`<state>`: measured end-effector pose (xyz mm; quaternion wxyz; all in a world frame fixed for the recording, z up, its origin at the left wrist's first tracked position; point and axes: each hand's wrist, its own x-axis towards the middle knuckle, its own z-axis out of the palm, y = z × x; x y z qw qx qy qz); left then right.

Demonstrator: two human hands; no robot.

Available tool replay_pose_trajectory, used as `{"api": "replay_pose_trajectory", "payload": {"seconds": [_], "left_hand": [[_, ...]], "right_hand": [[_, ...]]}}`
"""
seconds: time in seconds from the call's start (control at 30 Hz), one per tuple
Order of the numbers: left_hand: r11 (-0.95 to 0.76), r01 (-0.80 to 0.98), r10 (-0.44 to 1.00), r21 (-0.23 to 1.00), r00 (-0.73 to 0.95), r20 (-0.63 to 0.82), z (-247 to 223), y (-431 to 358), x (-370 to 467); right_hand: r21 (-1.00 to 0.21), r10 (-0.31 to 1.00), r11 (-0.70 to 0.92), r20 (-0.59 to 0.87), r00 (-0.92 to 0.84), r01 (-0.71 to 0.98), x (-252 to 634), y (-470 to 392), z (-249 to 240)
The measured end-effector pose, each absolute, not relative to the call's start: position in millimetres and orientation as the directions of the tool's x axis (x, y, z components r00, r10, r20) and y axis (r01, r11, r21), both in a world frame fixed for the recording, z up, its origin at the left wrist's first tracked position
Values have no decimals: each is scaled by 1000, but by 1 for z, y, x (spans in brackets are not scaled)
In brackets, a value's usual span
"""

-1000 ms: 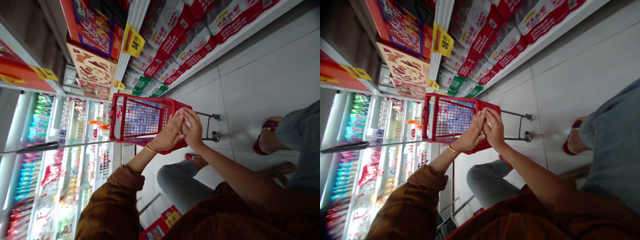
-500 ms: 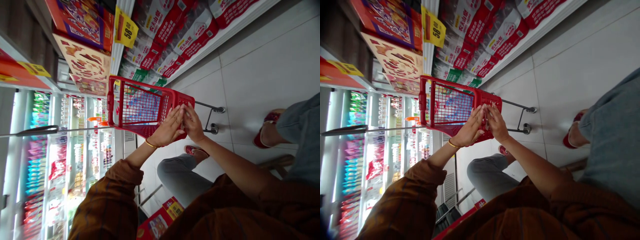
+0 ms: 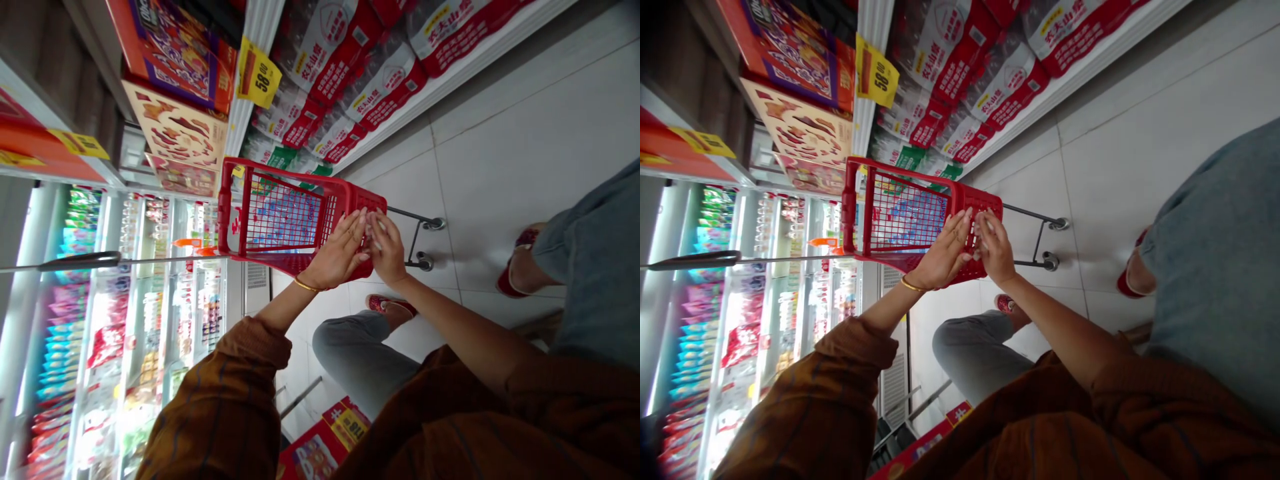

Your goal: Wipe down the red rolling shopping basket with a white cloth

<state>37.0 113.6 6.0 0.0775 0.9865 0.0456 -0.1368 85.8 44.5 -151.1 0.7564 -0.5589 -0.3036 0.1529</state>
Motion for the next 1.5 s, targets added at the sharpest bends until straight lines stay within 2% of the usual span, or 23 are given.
{"api": "replay_pose_trajectory", "payload": {"seconds": [0.17,0.37,0.6,0.67,0.87,1.0,1.17,1.5], "left_hand": [[-979,137,94,150,960,-265,5,111,37],[-983,146,112,113,958,-265,4,110,35],[-989,150,145,-7,941,-307,7,113,25],[-986,165,162,-18,938,-307,8,113,22],[-981,194,187,-2,940,-286,6,109,17],[-979,196,177,53,952,-250,5,106,17],[-980,188,167,59,951,-261,5,104,18],[-982,183,188,-45,926,-327,10,101,17]], "right_hand": [[-911,588,404,331,738,86,90,47,-129],[-883,607,456,401,687,112,88,55,-155],[-948,666,315,196,720,-33,72,50,-196],[-953,660,300,181,729,-35,69,49,-198],[-923,609,382,293,737,51,68,51,-155],[-914,627,405,283,726,6,69,52,-136],[-907,641,420,324,696,36,69,55,-152],[-914,647,403,322,691,48,64,56,-174]]}}
